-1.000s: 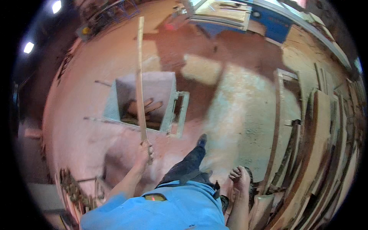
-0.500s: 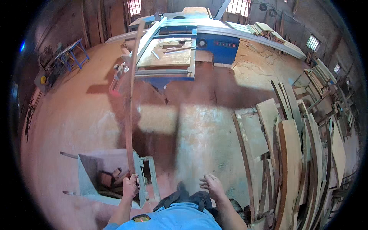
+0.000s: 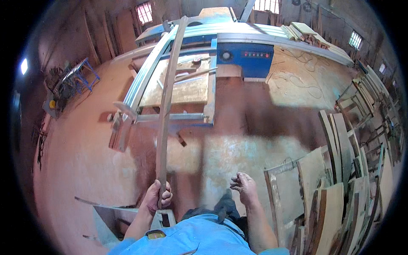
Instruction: The person selects and stacks various wooden planks from a pile, then uses a table saw to cut them into smaller pieces. The cut pieces are gathered and placed onto a nearby workbench.
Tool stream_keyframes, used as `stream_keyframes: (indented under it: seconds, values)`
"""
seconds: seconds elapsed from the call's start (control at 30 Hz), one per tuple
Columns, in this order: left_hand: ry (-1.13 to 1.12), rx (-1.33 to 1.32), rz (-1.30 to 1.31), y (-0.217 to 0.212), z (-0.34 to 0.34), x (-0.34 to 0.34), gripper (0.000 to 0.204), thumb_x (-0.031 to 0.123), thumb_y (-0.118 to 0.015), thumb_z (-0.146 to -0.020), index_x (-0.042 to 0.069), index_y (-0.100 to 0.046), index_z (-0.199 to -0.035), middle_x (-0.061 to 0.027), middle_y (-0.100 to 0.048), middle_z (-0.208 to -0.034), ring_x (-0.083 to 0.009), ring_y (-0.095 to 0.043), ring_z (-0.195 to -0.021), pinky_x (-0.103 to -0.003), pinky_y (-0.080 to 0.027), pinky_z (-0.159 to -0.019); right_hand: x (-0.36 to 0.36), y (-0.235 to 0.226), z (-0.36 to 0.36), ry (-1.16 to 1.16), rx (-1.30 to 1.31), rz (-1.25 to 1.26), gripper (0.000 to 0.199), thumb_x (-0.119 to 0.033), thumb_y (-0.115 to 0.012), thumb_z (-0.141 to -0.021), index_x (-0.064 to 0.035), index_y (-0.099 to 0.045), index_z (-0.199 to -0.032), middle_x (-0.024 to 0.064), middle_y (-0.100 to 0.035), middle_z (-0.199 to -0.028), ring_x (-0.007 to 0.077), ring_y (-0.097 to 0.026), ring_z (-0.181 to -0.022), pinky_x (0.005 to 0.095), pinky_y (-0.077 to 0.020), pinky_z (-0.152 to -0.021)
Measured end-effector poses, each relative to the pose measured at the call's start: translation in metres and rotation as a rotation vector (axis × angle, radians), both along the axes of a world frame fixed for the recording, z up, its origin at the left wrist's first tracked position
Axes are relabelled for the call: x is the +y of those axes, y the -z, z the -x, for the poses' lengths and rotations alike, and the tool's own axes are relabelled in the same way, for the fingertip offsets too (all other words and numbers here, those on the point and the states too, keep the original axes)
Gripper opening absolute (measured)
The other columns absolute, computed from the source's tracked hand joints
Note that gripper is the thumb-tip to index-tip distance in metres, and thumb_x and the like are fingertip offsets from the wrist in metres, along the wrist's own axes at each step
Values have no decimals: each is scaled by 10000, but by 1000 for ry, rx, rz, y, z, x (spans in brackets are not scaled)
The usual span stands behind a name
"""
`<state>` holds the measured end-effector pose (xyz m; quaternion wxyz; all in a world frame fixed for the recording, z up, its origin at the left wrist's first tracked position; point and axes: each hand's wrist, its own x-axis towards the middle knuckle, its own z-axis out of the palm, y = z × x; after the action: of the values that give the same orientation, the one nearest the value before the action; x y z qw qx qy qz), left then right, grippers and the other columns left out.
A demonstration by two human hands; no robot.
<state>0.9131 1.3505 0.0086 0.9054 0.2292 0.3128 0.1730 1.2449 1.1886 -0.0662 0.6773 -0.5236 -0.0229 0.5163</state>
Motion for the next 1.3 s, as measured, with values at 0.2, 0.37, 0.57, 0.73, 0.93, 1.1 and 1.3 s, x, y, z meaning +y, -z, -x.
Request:
stream_keyframes:
  seconds: [0.2, 0.37, 0.57, 0.73, 0.93, 1.1, 1.3]
  values:
    - [-122, 265, -194, -29, -65, 91, 538, 575, -692, -871, 60, -597, -995, -34, -545, -657, -156, -530, -524, -257, -423, -454, 147, -25, -122, 2, -78, -69, 268, -277, -553, -1028, -31, -588, -1129, 105, -676, -961, 188, -659, -771, 345, -555, -701]
    - [-153, 668, -699, -25, -118, 184, 495, 568, -657, -921, 95, -531, -849, 31, -524, -653, -60, -507, -551, -237, -423, -490, 255, -40, -210, 49, -187, -87, 232, -258, -574, -1021, -58, -611, -1132, 76, -691, -929, 167, -660, -756, 330, -554, -677]
    - [-174, 1002, -927, -25, -174, 275, 430, 437, -697, -898, 14, -625, -873, -103, -601, -659, -169, -586, -601, -361, -479, -570, 364, -39, -277, -46, -200, 28, 205, -248, -592, -1013, -55, -608, -1078, 69, -674, -891, 147, -635, -698, 298, -534, -616]
    - [-173, 1210, -1109, -37, -240, 334, 426, 413, -728, -867, 4, -672, -969, -194, -671, -760, -321, -690, -726, -411, -517, -646, 474, -22, -330, -229, -99, 93, 178, -217, -588, -1015, -49, -583, -1076, 40, -636, -867, 101, -586, -687, 251, -476, -555]
    - [-54, 1014, -733, -41, -367, 395, 533, 524, -693, -907, -5, -652, -959, -53, -622, -708, -140, -597, -624, -331, -487, -560, 596, 10, -403, -472, -63, 81, 280, -237, -566, -1025, 14, -574, -1150, 51, -639, -911, 94, -584, -709, 240, -483, -606]
    - [-141, 677, -394, -50, -460, 458, 493, 518, -648, -942, 34, -597, -1017, 1, -569, -715, -76, -515, -545, -233, -423, -492, 628, 39, -465, -537, -17, 100, 312, -261, -567, -1023, 21, -578, -1154, 52, -637, -903, 101, -583, -711, 236, -487, -611]
    - [-96, 894, -456, -72, -547, 556, 258, 277, -583, -932, 24, -630, -953, -14, -577, -703, -93, -565, -596, -258, -457, -530, 653, 27, -539, -563, -8, 152, 261, -221, -552, -1029, -1, -595, -1163, 52, -655, -929, 96, -602, -742, 236, -498, -630]
